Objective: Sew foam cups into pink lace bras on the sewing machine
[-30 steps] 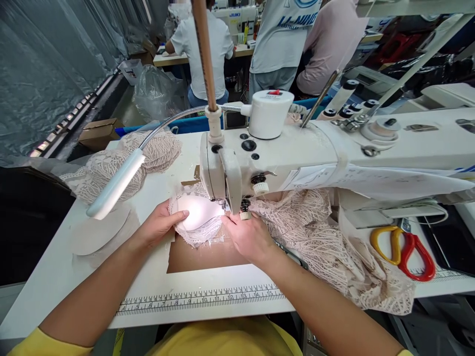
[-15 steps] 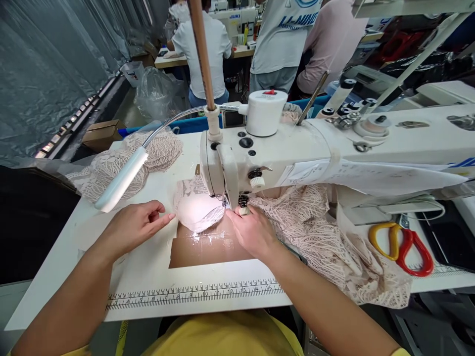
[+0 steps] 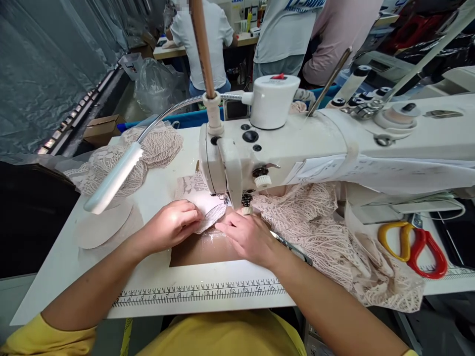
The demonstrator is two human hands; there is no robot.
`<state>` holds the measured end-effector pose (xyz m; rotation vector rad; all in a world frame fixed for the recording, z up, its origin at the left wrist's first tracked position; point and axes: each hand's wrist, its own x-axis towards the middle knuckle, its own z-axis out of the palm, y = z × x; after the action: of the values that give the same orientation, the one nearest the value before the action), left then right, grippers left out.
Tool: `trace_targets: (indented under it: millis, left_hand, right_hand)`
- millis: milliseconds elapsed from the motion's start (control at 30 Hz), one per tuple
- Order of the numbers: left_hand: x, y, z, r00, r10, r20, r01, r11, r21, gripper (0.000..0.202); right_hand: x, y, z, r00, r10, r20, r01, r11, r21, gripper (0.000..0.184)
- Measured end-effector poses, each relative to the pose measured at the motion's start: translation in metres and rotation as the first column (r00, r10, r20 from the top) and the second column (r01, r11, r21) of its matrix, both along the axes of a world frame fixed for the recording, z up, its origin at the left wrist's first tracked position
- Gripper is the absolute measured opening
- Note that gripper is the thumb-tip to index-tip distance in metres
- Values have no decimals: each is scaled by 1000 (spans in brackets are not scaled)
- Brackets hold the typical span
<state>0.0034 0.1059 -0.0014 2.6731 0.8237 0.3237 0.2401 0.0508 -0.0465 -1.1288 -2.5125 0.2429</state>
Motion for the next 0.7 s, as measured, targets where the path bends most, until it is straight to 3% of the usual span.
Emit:
trace_targets:
  millis: [167, 467, 700]
  left_hand:
    - [0, -2, -15, 999, 8, -34, -10, 998, -63, 20]
    - [-1, -2, -23, 997, 65, 40, -57, 986, -158, 16]
    - [-1, -2, -25, 997, -4, 75, 12, 994, -105, 21]
  right_hand:
    - [-1, 0, -6, 997, -63, -37, 63, 998, 10, 34]
    - [-5, 0, -2, 996, 3, 89, 1, 999, -47, 35]
    - [-9, 5, 0, 968, -202, 150, 201, 979, 20, 35]
